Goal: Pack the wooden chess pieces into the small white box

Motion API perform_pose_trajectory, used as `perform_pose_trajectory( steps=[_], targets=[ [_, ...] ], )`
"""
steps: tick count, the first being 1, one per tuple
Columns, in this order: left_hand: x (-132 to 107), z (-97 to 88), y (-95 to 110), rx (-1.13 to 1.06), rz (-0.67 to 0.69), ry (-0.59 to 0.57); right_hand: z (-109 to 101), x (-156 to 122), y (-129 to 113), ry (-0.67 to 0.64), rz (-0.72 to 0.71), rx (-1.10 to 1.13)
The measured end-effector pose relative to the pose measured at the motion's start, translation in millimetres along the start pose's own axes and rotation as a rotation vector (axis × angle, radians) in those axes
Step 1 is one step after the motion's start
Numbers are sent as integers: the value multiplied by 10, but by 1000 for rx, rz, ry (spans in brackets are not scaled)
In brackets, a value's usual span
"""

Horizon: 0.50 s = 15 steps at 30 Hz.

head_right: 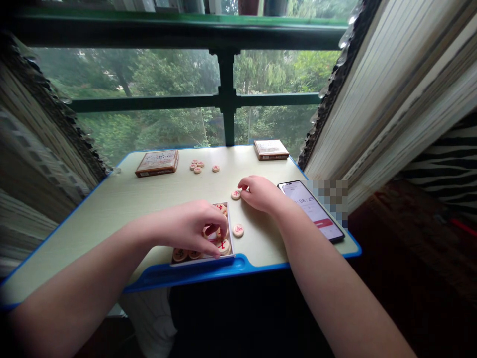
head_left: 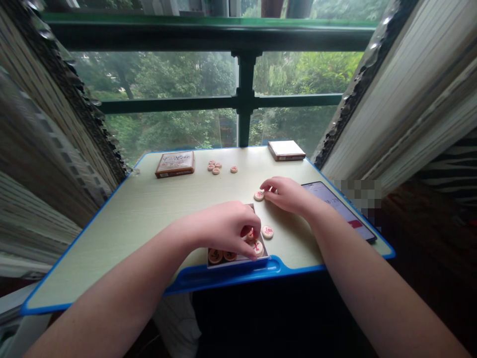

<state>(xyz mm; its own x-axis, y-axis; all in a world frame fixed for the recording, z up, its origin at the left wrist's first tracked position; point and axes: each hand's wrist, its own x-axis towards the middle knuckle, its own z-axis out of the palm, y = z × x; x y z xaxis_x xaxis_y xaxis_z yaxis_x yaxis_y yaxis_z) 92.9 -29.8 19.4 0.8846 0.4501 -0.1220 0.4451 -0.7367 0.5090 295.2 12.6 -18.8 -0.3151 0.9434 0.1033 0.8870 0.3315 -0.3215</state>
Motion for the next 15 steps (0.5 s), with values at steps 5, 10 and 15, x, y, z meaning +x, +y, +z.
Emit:
perform_pose_trajectory(
  steps=[5,10,15],
  targets=[
    [-8,-14,-8,-17,27,-10,8,11,26,-7,-6,-2],
    [-1,-4,-20,-41,43,-9,-52,-35,-12,-44,12,32],
    [-5,-10,-17,-84,74,-3,-94,-71,-41,-88,-83,31]
  ],
)
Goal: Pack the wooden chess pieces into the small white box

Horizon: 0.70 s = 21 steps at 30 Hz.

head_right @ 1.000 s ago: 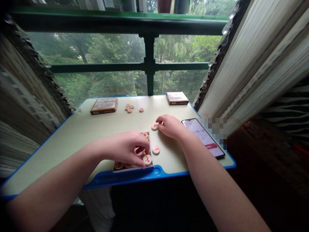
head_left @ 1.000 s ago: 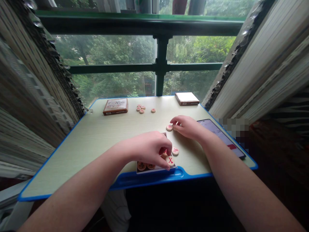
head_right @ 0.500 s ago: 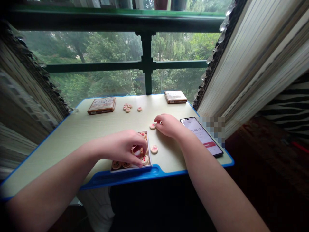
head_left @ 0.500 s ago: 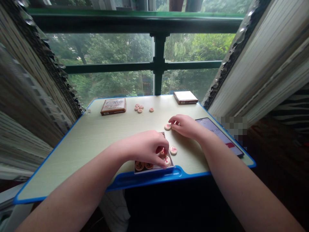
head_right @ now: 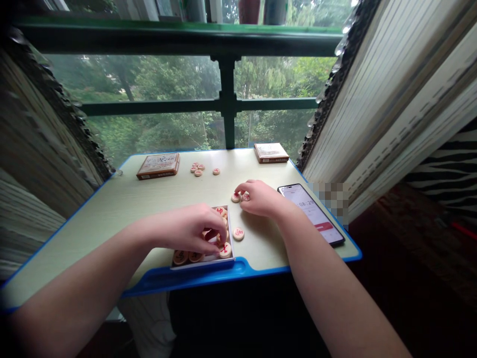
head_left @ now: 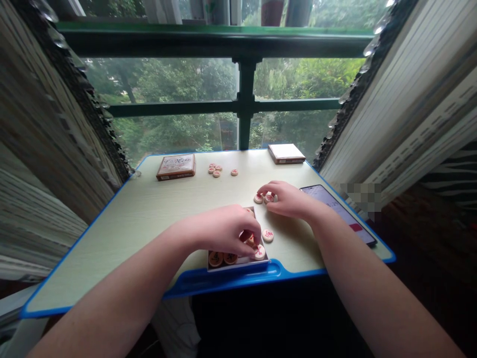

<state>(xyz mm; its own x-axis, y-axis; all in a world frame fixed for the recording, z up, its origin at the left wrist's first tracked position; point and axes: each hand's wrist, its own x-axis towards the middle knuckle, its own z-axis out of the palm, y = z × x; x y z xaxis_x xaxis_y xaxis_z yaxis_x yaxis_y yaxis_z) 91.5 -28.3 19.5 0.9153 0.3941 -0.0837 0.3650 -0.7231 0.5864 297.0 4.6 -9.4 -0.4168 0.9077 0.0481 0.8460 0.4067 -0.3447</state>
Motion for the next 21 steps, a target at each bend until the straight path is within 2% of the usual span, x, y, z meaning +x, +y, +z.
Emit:
perform_pose_trajectory(
  steps=[5,9,11,15,18,21],
  targets=[
    [-16,-57,-55,-69,-41,73,76,44,38,44,-39,-2],
    [-14,-114,-214,-124,-135,184,127,72,55,85,-21,-1],
    [-3,-136,-323,-138,-223,288,127,70,46,104,1,-1],
    [28,-165,-540,-43,-401,612,108,55,12,128,23,10],
    [44,-164,-666,3,-443,706,114,54,-2,134,11,-3],
    [51,-146,-764,58,-478,742,128,57,-6,117,-13,-29]
  ],
)
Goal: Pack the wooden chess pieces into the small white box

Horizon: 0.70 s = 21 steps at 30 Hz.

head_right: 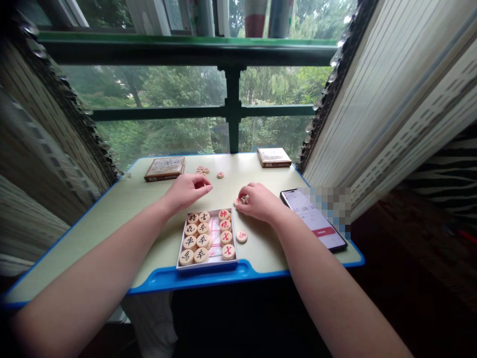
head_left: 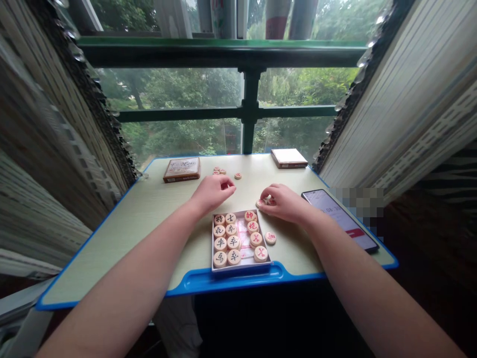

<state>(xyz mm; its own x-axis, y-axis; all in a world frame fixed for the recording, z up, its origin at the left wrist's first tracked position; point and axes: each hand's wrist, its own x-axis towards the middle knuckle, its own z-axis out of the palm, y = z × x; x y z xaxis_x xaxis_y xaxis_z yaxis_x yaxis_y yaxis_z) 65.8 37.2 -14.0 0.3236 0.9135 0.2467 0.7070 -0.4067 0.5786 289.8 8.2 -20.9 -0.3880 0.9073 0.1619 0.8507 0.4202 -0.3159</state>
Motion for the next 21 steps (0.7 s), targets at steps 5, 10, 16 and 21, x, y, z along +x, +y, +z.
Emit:
perform_pose_trajectory(
  steps=[5,10,16,21],
  targets=[
    [43,55,-119,172,-60,21,-32,-23,-16,-55,17,-10],
    [91,31,-234,303,-139,141,-70,-44,-13,-125,72,26],
    [176,4,-445,323,-164,220,-15,-18,-22,-91,97,46],
    [282,161,-558,320,-81,266,12,3,-58,-91,62,53]
  ],
)
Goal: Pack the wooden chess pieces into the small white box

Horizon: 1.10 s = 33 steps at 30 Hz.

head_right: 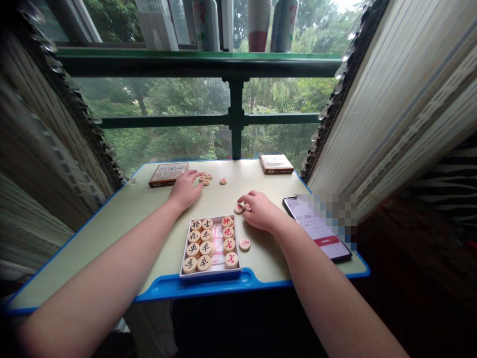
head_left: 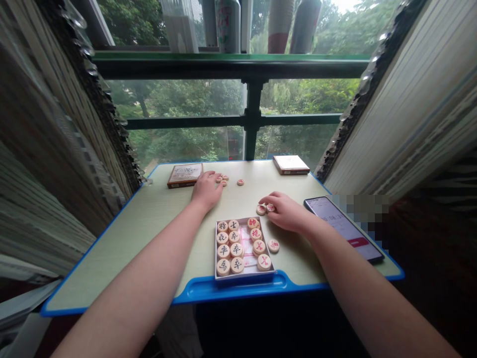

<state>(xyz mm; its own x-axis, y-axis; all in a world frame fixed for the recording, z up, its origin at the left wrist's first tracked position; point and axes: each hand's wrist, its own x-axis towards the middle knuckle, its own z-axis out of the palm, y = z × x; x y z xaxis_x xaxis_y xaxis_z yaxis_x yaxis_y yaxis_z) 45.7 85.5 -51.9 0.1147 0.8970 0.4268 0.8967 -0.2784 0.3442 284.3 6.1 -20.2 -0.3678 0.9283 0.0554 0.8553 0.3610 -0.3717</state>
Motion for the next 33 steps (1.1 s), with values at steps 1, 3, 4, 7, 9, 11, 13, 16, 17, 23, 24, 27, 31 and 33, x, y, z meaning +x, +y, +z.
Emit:
perform_pose_trajectory(
  steps=[1,3,4,7,9,11,13,16,17,23,24,27,31,33],
  targets=[
    [10,38,5,9,28,-21,2,3,-7,-2,-8,3],
    [33,95,19,41,63,-71,7,8,-18,1,-23,5],
    [48,113,25,59,68,-101,11,10,-22,6,-29,3],
    [110,140,36,98,37,-180,33,17,-21,38,-45,1],
    [156,151,40,105,23,-229,59,29,-9,64,-57,12],
    [189,161,45,102,43,-273,98,51,11,94,-69,32],
    [198,167,48,91,83,-296,143,83,28,131,-75,55],
    [164,156,43,22,164,-285,200,138,39,178,-78,85],
    [143,143,41,-21,192,-279,211,153,39,188,-79,94],
    [-3,9,88,-393,133,-314,181,133,31,219,-78,156],
    [-20,-11,107,-447,95,-336,168,116,31,214,-85,161],
    [-48,-36,163,-632,17,-390,135,75,31,170,-139,153],
    [-32,-17,185,-980,-99,-424,118,64,30,123,-196,131],
    [-10,-9,176,-1085,-184,-419,117,68,33,130,-189,124]
  ],
)
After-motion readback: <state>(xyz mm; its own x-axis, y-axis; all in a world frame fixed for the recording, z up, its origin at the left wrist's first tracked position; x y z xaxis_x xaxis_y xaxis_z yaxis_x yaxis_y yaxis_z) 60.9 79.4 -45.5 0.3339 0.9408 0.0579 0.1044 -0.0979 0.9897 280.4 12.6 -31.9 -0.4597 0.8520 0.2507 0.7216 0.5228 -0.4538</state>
